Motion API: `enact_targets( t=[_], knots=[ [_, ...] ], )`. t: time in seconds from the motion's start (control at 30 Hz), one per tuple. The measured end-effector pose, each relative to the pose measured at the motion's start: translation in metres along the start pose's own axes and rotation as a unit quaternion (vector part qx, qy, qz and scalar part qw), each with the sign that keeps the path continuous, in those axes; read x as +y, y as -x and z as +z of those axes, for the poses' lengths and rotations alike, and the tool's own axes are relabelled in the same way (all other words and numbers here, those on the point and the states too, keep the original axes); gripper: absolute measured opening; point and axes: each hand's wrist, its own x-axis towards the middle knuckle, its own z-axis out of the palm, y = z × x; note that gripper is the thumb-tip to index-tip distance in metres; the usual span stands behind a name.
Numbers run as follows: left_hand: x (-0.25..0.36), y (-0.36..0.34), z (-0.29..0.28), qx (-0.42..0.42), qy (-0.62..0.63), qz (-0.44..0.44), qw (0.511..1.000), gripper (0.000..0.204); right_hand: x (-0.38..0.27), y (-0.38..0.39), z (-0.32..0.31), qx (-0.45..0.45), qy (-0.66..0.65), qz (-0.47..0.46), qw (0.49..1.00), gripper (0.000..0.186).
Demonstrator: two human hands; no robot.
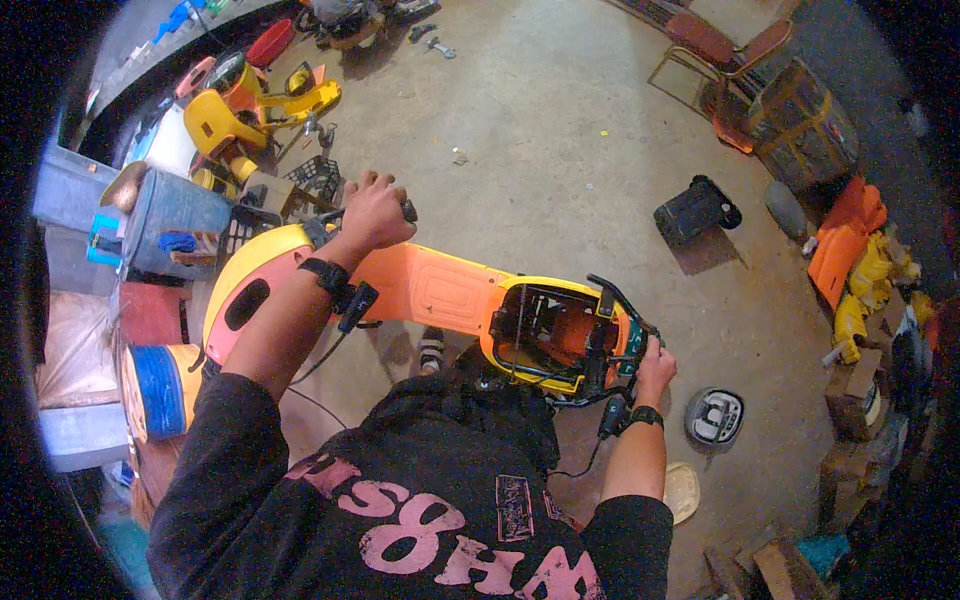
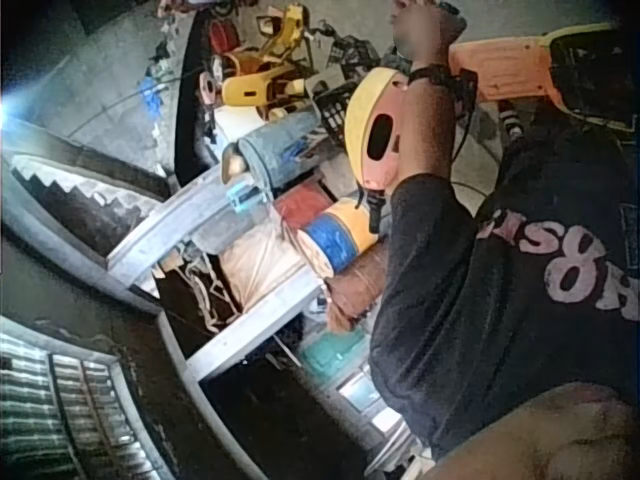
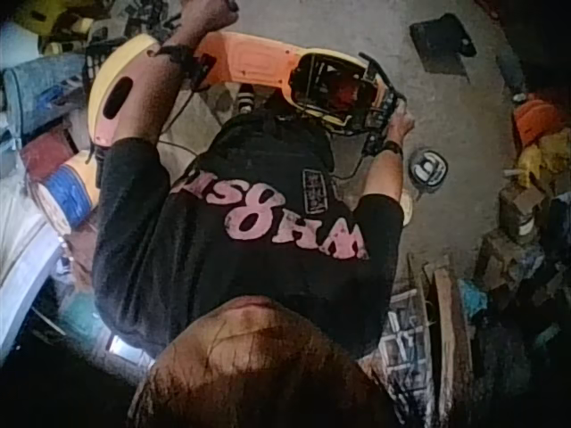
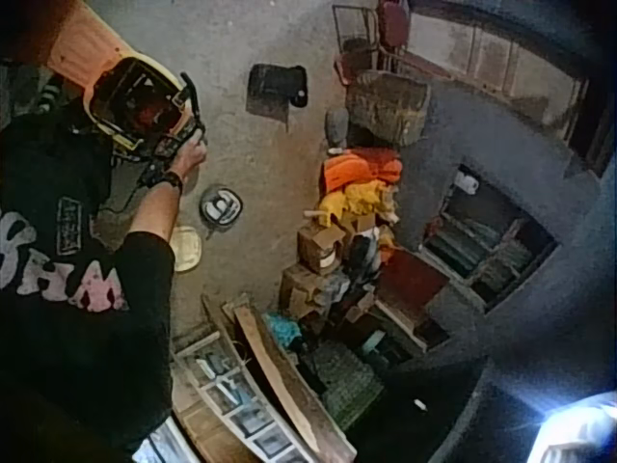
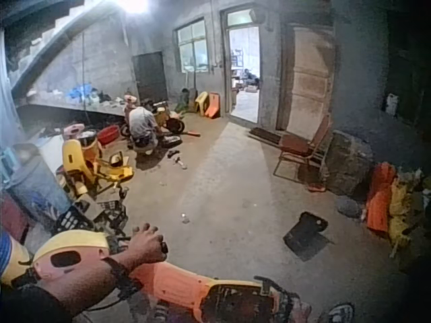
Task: Inspecting and repairing the internal compartment and handlebar area of a scooter.
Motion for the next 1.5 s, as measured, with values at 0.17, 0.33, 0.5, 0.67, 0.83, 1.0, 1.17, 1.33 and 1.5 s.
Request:
enact_targets(
  t=[0.17, 0.33, 0.5, 0.67, 0.83, 1.0, 1.17, 1.33, 1.5],
  knots=[
    [0.001, -0.001, -0.002, -0.009, -0.004, 0.004, 1.000, 0.042, 0.007, -0.003, 0.003, 0.004, -0.020, 0.003, 1.000, 0.057],
    [-0.002, -0.002, 0.000, -0.030, -0.007, 0.001, 1.000, 0.042, 0.010, -0.007, 0.006, -0.006, -0.003, 0.009, 1.000, 0.057],
    [0.002, -0.005, -0.002, -0.038, -0.010, 0.007, 0.999, 0.042, 0.033, -0.017, 0.007, 0.017, 0.016, -0.003, 1.000, 0.057],
    [-0.003, -0.004, 0.003, -0.049, -0.015, -0.003, 0.999, 0.043, 0.016, -0.010, 0.007, -0.007, 0.028, -0.002, 1.000, 0.057],
    [-0.001, -0.006, 0.000, -0.071, -0.019, -0.005, 0.997, 0.045, 0.010, -0.009, 0.004, 0.000, 0.033, 0.007, 0.999, 0.058],
    [0.001, -0.008, -0.002, -0.085, -0.015, -0.009, 0.996, 0.044, 0.029, -0.018, 0.009, -0.001, 0.018, 0.021, 1.000, 0.058],
    [0.002, -0.008, -0.003, -0.088, -0.008, -0.012, 0.996, 0.042, 0.032, -0.018, 0.010, -0.001, 0.007, 0.031, 0.999, 0.058],
    [0.000, -0.008, -0.006, -0.119, 0.006, -0.022, 0.993, 0.038, 0.018, -0.011, 0.008, -0.009, 0.016, 0.025, 1.000, 0.058],
    [0.001, -0.009, -0.006, -0.115, 0.011, -0.026, 0.993, 0.037, 0.021, -0.014, 0.006, -0.019, 0.028, 0.027, 0.999, 0.058]
  ],
)
